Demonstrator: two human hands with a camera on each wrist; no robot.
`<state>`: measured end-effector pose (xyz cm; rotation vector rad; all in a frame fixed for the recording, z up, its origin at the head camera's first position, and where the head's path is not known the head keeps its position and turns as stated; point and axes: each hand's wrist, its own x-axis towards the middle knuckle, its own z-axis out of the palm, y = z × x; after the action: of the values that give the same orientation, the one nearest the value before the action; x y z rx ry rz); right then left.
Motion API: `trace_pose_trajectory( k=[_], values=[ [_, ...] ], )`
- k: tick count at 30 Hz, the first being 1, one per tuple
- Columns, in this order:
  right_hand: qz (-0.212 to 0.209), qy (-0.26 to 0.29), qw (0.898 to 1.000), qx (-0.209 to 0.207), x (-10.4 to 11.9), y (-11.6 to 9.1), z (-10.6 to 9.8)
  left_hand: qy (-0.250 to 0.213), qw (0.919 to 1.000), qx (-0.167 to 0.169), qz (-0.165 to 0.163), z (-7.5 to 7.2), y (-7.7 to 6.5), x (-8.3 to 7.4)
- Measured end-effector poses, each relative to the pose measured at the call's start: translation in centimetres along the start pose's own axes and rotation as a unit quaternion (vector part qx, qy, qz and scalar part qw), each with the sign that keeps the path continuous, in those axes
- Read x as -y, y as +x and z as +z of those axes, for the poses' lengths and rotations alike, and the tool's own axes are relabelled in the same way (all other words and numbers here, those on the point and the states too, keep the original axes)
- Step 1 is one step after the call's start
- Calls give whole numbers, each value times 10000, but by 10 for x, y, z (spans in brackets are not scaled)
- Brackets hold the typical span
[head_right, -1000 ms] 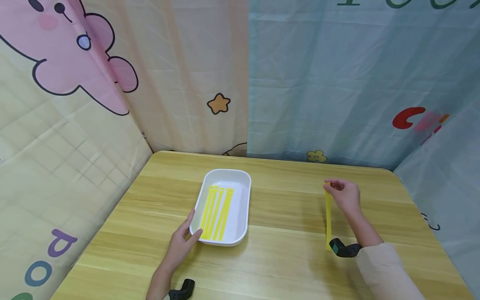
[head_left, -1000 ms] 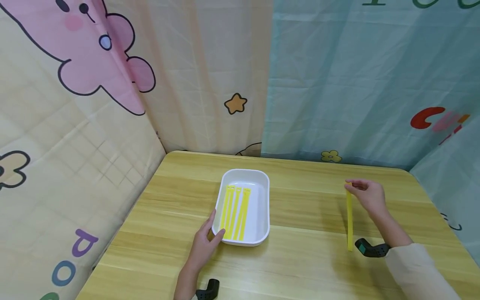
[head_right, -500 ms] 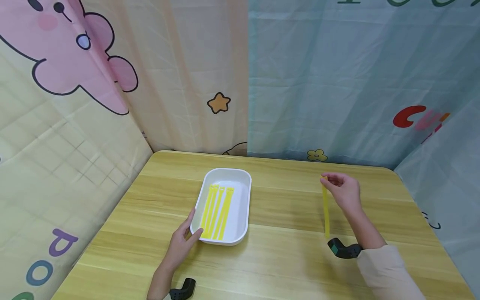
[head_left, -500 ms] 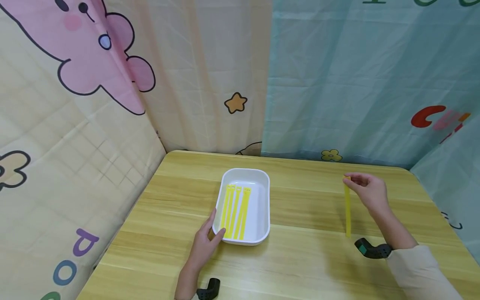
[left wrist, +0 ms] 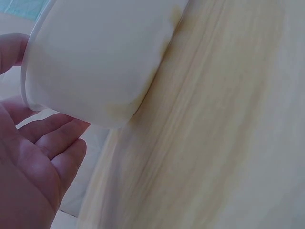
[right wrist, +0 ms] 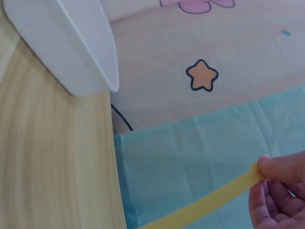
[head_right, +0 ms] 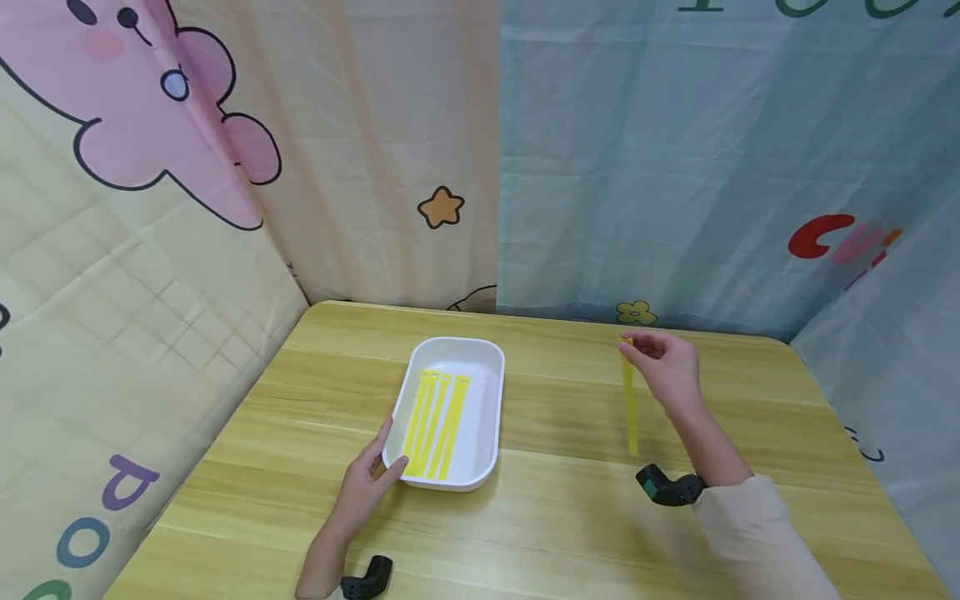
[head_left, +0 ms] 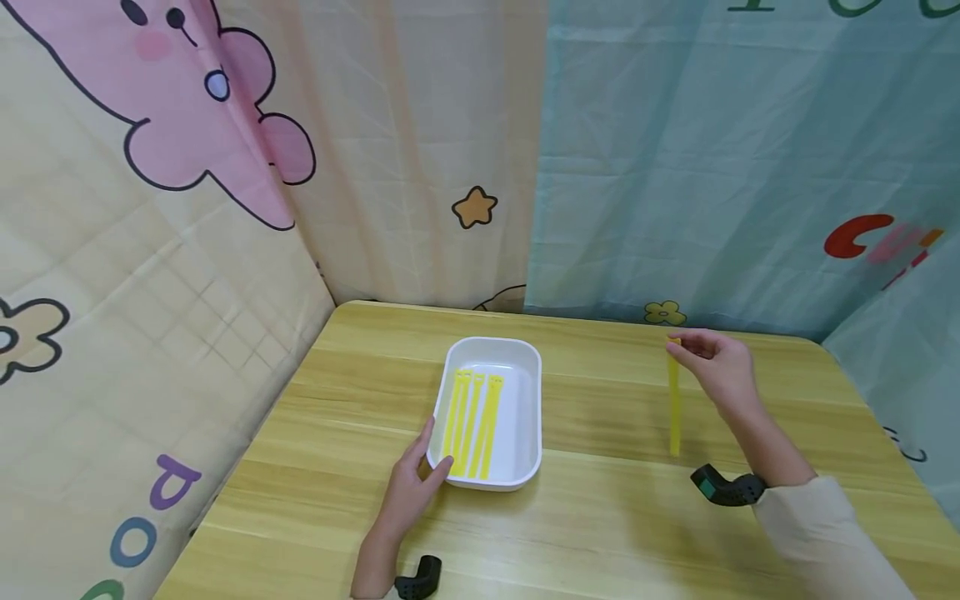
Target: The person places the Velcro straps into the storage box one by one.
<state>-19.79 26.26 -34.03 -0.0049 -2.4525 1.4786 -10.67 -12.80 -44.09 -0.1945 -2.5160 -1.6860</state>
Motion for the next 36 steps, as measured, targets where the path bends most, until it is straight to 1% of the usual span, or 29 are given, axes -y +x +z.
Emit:
trace_pose_trajectory(
  k=[5, 11, 14, 19, 21, 24, 26, 30, 33, 36],
  values=[
    [-65, 215, 9997, 51, 7, 3, 5, 22, 10000, 3, -36, 0, 0, -1],
    [-310, 447, 9985, -12, 22, 7, 14, 25, 10000, -26, -31, 0, 0, 0],
    [-435, 705, 9966, 1, 30, 9, 20, 28, 10000, -23, 20, 0, 0, 1],
    [-536, 960, 9939, 118, 45, 13, 29, -19, 10000, 6, 75, 0, 0, 1],
    [-563, 1024, 9930, 158, 52, 15, 32, -24, 10000, 10, 79, 0, 1, 0],
    [-627, 1286, 9895, 228, 62, 18, 38, -16, 10000, 12, 47, 0, 0, 0],
    [-677, 1502, 9859, 276, 68, 19, 43, -35, 10000, 0, 22, 0, 1, 3],
    [-766, 1966, 9768, 374, 80, 18, 53, -54, 9999, -31, 96, 3, 4, 24],
    [-805, 2150, 9728, 308, 85, 17, 61, -48, 9998, -43, 192, 5, 6, 38],
    [-782, 2358, 9685, 182, 87, 14, 69, -87, 9998, -20, 201, 6, 6, 39]
  ],
)
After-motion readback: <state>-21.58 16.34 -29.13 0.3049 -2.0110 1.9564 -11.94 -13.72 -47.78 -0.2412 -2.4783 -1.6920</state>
